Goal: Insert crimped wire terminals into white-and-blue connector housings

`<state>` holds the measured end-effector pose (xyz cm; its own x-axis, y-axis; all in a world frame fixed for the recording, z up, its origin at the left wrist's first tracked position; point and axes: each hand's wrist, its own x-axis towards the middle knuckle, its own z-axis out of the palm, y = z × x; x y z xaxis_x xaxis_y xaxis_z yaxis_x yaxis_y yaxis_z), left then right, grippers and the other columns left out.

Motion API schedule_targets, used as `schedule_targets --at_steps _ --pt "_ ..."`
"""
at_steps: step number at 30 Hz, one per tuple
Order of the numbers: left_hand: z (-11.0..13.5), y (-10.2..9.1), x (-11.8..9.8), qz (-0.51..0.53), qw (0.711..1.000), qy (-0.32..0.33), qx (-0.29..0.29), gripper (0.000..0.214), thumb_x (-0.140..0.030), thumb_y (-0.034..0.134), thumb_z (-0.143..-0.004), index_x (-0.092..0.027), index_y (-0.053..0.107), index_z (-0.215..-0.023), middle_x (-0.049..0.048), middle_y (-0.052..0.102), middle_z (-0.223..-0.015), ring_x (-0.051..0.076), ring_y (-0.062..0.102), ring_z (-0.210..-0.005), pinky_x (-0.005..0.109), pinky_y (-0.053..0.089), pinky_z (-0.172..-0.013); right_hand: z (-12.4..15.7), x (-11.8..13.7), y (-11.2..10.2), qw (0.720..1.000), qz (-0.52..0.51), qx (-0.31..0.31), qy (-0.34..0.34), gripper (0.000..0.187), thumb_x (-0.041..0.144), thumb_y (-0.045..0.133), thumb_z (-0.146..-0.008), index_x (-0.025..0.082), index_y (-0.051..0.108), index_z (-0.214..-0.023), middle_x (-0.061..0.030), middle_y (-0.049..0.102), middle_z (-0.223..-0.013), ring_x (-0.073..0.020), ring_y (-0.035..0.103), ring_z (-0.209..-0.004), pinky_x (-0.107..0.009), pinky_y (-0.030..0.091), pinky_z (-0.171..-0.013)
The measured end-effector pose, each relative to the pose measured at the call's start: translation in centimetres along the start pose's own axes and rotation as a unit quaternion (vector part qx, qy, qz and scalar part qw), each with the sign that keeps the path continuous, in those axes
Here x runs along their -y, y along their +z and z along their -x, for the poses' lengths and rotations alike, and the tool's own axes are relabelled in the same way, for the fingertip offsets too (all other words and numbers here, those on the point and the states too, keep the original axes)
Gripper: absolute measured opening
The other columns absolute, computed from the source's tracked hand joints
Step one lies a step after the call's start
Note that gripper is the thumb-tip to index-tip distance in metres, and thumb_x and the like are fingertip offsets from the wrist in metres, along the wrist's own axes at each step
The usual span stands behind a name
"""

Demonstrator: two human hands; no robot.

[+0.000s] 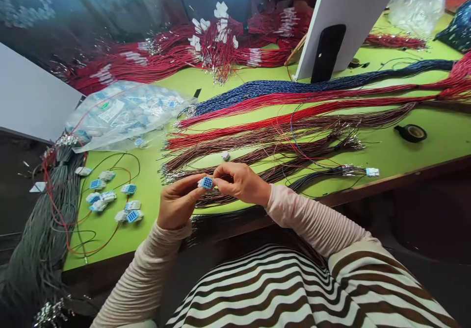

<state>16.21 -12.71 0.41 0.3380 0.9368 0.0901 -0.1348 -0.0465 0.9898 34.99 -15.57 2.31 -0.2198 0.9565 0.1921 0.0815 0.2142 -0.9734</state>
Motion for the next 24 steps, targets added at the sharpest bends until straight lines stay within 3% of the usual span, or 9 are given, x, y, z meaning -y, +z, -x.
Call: schedule_targets --at_steps 5,12,16,21,24 --pt "0.12 -0.11 -0.04 -0.047 0.999 0.018 0.012 0.032 -0.021 0.080 -0.066 -0.020 0.075 -0.097 0.0072 0.074 -0.096 0.019 0.070 -0.084 0.029 0.058 -0.078 -0.11 -0.12 0.03 0.989 0.124 -0.016 -0.079 0.008 0.019 0.055 -0.081 0.014 0.058 -0.076 0.0009 0.055 -0.067 -0.0065 0.046 -0.059 -0.018 0.038 -0.053" --pt "0.08 -0.23 0.25 -0.022 1.000 0.002 0.003 0.033 -0.026 0.081 -0.065 -0.021 0.075 -0.097 0.0071 0.075 -0.095 0.020 0.070 -0.083 0.031 0.058 -0.078 -0.20 0.25 -0.03 0.998 0.057 0.024 -0.031 0.013 0.025 0.053 -0.085 0.014 0.057 -0.081 0.0022 0.055 -0.064 -0.0062 0.047 -0.054 -0.017 0.039 -0.050" --pt "0.14 -0.13 0.03 -0.075 0.997 0.032 0.012 0.032 -0.022 0.080 -0.066 -0.020 0.075 -0.097 0.0072 0.074 -0.096 0.020 0.070 -0.083 0.030 0.058 -0.079 -0.15 -0.18 0.27 0.993 0.099 -0.020 -0.057 0.008 0.020 0.056 -0.079 0.013 0.057 -0.076 0.0010 0.055 -0.067 -0.0064 0.047 -0.058 -0.018 0.040 -0.052" --pt "0.12 0.02 -0.09 -0.015 1.000 0.006 0.001 0.031 -0.027 0.081 -0.065 -0.020 0.075 -0.095 0.0074 0.075 -0.091 0.021 0.070 -0.081 0.032 0.060 -0.076 0.12 -0.31 0.04 0.997 -0.065 0.032 0.038 0.020 0.033 0.057 -0.082 0.014 0.055 -0.082 0.0028 0.052 -0.065 -0.0073 0.054 -0.054 -0.018 0.047 -0.049" --pt "0.04 0.13 -0.13 0.020 1.000 -0.011 -0.006 0.031 -0.027 0.082 -0.063 -0.021 0.076 -0.092 0.0066 0.075 -0.089 0.021 0.071 -0.080 0.033 0.059 -0.076 0.24 -0.05 -0.25 0.992 -0.107 0.035 0.050 0.024 0.037 0.058 -0.081 0.014 0.055 -0.081 0.0032 0.051 -0.065 -0.0076 0.055 -0.054 -0.019 0.050 -0.050"
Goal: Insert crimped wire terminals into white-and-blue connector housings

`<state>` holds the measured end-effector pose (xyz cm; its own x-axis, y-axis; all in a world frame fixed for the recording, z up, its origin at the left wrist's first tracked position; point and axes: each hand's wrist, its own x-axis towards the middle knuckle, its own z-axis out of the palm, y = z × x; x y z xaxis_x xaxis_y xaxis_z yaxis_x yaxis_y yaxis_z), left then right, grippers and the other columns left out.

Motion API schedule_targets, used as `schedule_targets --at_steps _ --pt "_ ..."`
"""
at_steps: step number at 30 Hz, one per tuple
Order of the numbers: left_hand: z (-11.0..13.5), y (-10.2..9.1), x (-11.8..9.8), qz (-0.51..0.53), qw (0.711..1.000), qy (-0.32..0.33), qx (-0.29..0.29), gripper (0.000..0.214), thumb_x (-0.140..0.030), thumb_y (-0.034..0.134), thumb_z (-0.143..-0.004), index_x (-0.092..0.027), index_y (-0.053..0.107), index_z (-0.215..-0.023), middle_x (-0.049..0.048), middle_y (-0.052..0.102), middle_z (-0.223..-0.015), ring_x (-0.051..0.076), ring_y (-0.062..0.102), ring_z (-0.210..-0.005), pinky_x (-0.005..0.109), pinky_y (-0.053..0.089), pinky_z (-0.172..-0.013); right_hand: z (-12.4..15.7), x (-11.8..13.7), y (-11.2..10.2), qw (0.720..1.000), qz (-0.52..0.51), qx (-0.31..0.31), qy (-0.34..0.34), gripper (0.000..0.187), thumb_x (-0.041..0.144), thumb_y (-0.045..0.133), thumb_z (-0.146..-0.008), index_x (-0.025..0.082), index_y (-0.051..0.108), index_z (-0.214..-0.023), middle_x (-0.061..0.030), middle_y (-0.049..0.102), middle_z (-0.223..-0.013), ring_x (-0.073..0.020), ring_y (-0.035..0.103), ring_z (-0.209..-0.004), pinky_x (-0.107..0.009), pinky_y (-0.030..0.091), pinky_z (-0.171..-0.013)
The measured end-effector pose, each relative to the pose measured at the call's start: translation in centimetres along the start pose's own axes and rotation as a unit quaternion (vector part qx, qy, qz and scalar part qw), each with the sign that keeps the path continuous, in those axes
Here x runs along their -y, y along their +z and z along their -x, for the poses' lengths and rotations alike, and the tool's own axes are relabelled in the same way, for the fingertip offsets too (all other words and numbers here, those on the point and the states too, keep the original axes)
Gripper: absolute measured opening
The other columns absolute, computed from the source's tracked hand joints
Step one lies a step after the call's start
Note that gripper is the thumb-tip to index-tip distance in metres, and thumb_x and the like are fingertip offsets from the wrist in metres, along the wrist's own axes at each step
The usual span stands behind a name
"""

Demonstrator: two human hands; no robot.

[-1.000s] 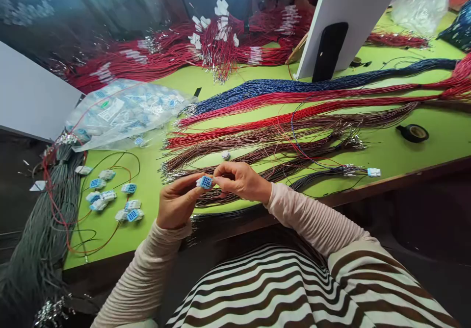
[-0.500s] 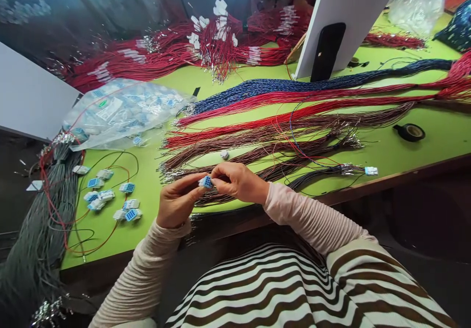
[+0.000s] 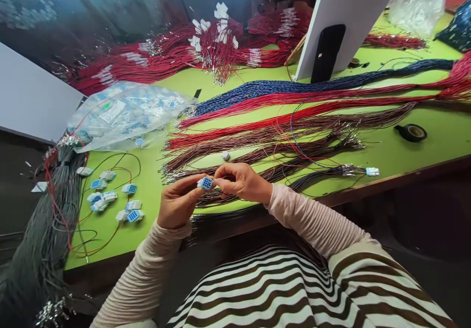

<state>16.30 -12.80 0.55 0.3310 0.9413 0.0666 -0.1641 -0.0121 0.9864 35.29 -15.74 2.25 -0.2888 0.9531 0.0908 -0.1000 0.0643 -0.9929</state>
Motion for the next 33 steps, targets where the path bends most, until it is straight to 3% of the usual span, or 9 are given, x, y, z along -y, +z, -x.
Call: schedule_targets --at_steps 3,6,8,14,19,24,26,29,33 --pt "0.0 0.0 0.0 -0.020 1.000 0.005 0.004 0.031 -0.025 0.082 -0.063 -0.021 0.076 -0.093 0.0067 0.075 -0.091 0.020 0.071 -0.081 0.032 0.059 -0.077 0.0 0.1 0.0 0.995 0.084 -0.023 -0.041 0.018 0.031 0.057 -0.082 0.013 0.056 -0.081 0.0021 0.053 -0.066 -0.0066 0.051 -0.054 -0.018 0.045 -0.050" --pt "0.0 -0.1 0.0 -0.068 0.997 0.024 0.017 0.030 -0.022 0.080 -0.065 -0.021 0.075 -0.095 0.0066 0.075 -0.094 0.019 0.070 -0.082 0.029 0.058 -0.078 -0.1 0.0 0.1 0.973 0.205 -0.056 -0.095 0.010 0.022 0.057 -0.080 0.014 0.057 -0.076 0.0010 0.055 -0.066 -0.0067 0.048 -0.058 -0.017 0.040 -0.052" --pt "0.0 -0.2 0.1 -0.089 0.995 0.033 0.023 0.030 -0.021 0.080 -0.066 -0.021 0.075 -0.096 0.0065 0.074 -0.096 0.019 0.069 -0.083 0.028 0.058 -0.079 -0.2 -0.2 0.2 0.965 0.233 -0.058 -0.109 0.007 0.019 0.056 -0.079 0.014 0.057 -0.075 0.0005 0.056 -0.067 -0.0068 0.047 -0.059 -0.018 0.040 -0.054" --pt "0.0 -0.3 0.4 -0.050 0.998 0.020 0.023 0.031 -0.024 0.080 -0.066 -0.021 0.075 -0.096 0.0073 0.074 -0.096 0.020 0.070 -0.084 0.030 0.058 -0.079 -0.1 -0.2 0.2 0.995 0.090 -0.007 -0.031 0.016 0.029 0.054 -0.085 0.013 0.057 -0.084 0.0028 0.053 -0.064 -0.0069 0.052 -0.052 -0.018 0.041 -0.048" --pt "0.0 -0.1 0.3 -0.052 0.999 0.010 0.010 0.032 -0.025 0.081 -0.064 -0.020 0.075 -0.095 0.0076 0.075 -0.094 0.021 0.069 -0.081 0.031 0.058 -0.077 -0.1 -0.3 0.4 0.974 0.190 -0.059 -0.108 0.009 0.022 0.057 -0.081 0.013 0.059 -0.078 0.0008 0.055 -0.068 -0.0070 0.049 -0.058 -0.019 0.041 -0.054" --pt "0.0 -0.1 0.5 0.000 1.000 -0.015 -0.005 0.034 -0.026 0.084 -0.061 -0.020 0.076 -0.092 0.0068 0.075 -0.091 0.020 0.069 -0.080 0.031 0.058 -0.076 -0.2 -0.7 0.3 0.990 0.121 -0.038 -0.067 0.018 0.030 0.055 -0.087 0.013 0.060 -0.086 0.0021 0.054 -0.066 -0.0072 0.052 -0.054 -0.018 0.042 -0.050" --pt "-0.2 0.0 0.4 0.010 0.999 -0.030 -0.009 0.033 -0.025 0.083 -0.061 -0.019 0.075 -0.092 0.0061 0.075 -0.090 0.019 0.069 -0.080 0.029 0.057 -0.075 0.1 -0.6 0.0 0.977 0.179 -0.053 -0.101 0.017 0.029 0.055 -0.088 0.013 0.061 -0.087 -0.0005 0.059 -0.073 -0.0088 0.055 -0.062 -0.020 0.046 -0.058" --pt "-0.9 0.8 -0.3 0.047 0.997 -0.050 -0.029 0.030 -0.024 0.083 -0.063 -0.019 0.075 -0.091 0.0047 0.075 -0.090 0.016 0.068 -0.080 0.025 0.056 -0.076 0.7 0.6 -1.2 0.935 0.313 -0.057 -0.154 0.015 0.023 0.052 -0.090 0.014 0.063 -0.094 -0.0058 0.064 -0.086 -0.0128 0.058 -0.079 -0.025 0.048 -0.072" --pt "-2.4 2.3 -2.0 0.096 0.987 -0.125 -0.007 0.030 -0.026 0.084 -0.062 -0.017 0.074 -0.088 0.0055 0.074 -0.087 0.016 0.069 -0.079 0.024 0.056 -0.073 0.4 4.1 -5.4 0.881 0.443 -0.030 -0.161 0.025 0.024 0.052 -0.090 0.011 0.061 -0.110 -0.0108 0.065 -0.100 -0.0170 0.060 -0.092 -0.031 0.049 -0.083"
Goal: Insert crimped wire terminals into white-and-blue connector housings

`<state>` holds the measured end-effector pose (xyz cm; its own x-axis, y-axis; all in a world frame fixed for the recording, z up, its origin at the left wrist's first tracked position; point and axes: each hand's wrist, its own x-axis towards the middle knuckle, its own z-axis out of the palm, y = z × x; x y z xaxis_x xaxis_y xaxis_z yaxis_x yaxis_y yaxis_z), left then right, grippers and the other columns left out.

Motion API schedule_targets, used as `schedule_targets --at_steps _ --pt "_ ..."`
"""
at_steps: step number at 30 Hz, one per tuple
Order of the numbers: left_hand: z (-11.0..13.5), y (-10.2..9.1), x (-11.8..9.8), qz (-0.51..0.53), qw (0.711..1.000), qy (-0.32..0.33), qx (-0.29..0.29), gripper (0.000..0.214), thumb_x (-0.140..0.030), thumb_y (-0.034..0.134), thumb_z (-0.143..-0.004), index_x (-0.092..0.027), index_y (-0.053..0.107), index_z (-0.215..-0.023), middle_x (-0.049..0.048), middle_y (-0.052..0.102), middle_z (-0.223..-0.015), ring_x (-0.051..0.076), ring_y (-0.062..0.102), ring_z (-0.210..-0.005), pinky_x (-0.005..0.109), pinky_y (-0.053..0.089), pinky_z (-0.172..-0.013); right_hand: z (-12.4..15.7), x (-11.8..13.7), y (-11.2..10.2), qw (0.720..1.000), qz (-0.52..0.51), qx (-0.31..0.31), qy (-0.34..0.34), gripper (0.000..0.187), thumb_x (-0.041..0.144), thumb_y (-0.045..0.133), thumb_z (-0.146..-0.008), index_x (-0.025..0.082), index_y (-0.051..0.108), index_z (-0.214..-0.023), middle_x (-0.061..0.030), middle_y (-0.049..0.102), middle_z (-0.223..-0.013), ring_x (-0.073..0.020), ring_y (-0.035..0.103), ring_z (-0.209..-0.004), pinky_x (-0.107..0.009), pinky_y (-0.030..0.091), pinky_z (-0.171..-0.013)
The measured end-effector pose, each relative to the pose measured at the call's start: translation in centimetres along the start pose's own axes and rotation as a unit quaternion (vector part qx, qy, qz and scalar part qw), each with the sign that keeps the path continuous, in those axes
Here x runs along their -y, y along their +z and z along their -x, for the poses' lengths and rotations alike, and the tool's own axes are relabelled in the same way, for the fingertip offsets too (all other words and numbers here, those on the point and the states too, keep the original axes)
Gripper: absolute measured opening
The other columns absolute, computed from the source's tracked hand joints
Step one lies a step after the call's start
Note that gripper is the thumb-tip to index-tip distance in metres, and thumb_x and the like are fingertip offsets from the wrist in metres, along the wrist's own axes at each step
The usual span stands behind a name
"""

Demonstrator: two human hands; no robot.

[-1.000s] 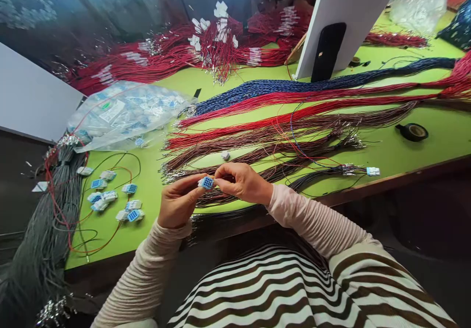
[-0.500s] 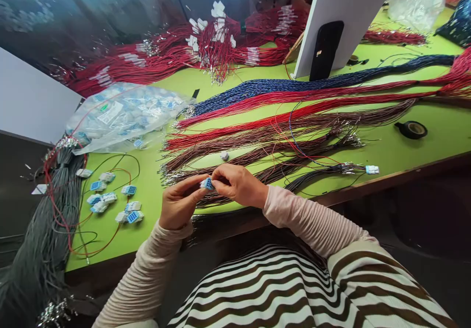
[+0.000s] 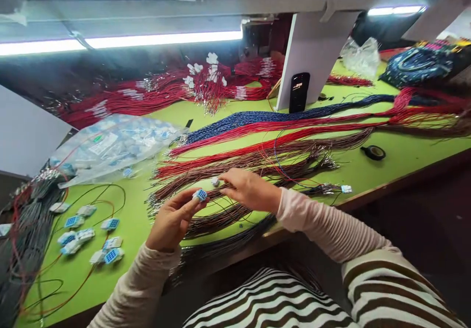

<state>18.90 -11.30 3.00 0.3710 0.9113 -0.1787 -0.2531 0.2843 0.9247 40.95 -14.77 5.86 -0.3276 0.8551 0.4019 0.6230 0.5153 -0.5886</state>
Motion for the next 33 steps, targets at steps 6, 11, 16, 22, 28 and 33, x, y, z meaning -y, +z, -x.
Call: schedule_targets --at_steps 6,11,16,22,28,33 --pt "-1.0 0.6 -0.6 0.020 0.997 -0.059 0.053 0.030 -0.027 0.083 -0.064 -0.016 0.073 -0.090 0.0092 0.074 -0.090 0.018 0.069 -0.078 0.026 0.056 -0.072 -6.0 -10.8 -8.1 0.957 0.223 0.042 0.180 0.024 0.023 0.049 -0.092 0.013 0.069 -0.101 -0.0089 0.068 -0.104 -0.0161 0.060 -0.097 -0.027 0.043 -0.091" --pt "-1.2 -0.8 0.5 0.026 0.996 -0.078 0.015 0.038 -0.027 0.083 -0.063 -0.017 0.073 -0.098 0.0097 0.073 -0.090 0.018 0.069 -0.075 0.024 0.056 -0.066 -9.5 -20.6 -10.6 0.884 0.342 0.039 0.315 0.033 0.019 0.039 -0.094 0.009 0.069 -0.105 -0.0160 0.066 -0.111 -0.0211 0.059 -0.101 -0.030 0.041 -0.090" --pt "-1.5 -1.3 0.9 0.014 0.996 -0.085 -0.018 0.038 -0.028 0.082 -0.064 -0.019 0.073 -0.099 0.0094 0.073 -0.094 0.019 0.068 -0.077 0.021 0.054 -0.060 -11.8 -24.3 -9.9 0.872 0.365 0.042 0.324 0.032 0.021 0.050 -0.089 0.014 0.064 -0.117 -0.0150 0.062 -0.118 -0.0241 0.057 -0.106 -0.032 0.043 -0.089" --pt "-1.6 -0.6 0.9 0.007 0.993 -0.100 -0.055 0.036 -0.028 0.082 -0.063 -0.019 0.074 -0.098 0.0085 0.073 -0.094 0.017 0.066 -0.073 0.021 0.055 -0.060 -11.6 -24.6 -10.9 0.880 0.368 0.031 0.299 0.029 0.022 0.045 -0.090 0.015 0.067 -0.108 -0.0139 0.062 -0.117 -0.0244 0.054 -0.110 -0.032 0.042 -0.089" --pt "-2.1 -0.7 1.3 -0.008 0.991 -0.129 -0.036 0.039 -0.029 0.085 -0.059 -0.018 0.075 -0.095 0.0098 0.073 -0.091 0.018 0.066 -0.073 0.022 0.056 -0.060 -12.4 -22.2 -12.3 0.884 0.348 0.055 0.308 0.039 0.023 0.051 -0.084 0.015 0.058 -0.121 -0.0107 0.064 -0.113 -0.0208 0.059 -0.097 -0.029 0.043 -0.079" --pt "-2.2 -0.7 1.9 -0.018 0.993 -0.115 -0.005 0.037 -0.029 0.082 -0.064 -0.017 0.074 -0.097 0.0100 0.073 -0.092 0.019 0.067 -0.075 0.022 0.056 -0.061 -19.3 -15.2 -7.0 0.917 0.266 0.237 0.180 0.020 0.019 0.064 -0.075 0.008 0.070 -0.090 -0.0087 0.070 -0.089 -0.0169 0.061 -0.081 -0.025 0.042 -0.071"
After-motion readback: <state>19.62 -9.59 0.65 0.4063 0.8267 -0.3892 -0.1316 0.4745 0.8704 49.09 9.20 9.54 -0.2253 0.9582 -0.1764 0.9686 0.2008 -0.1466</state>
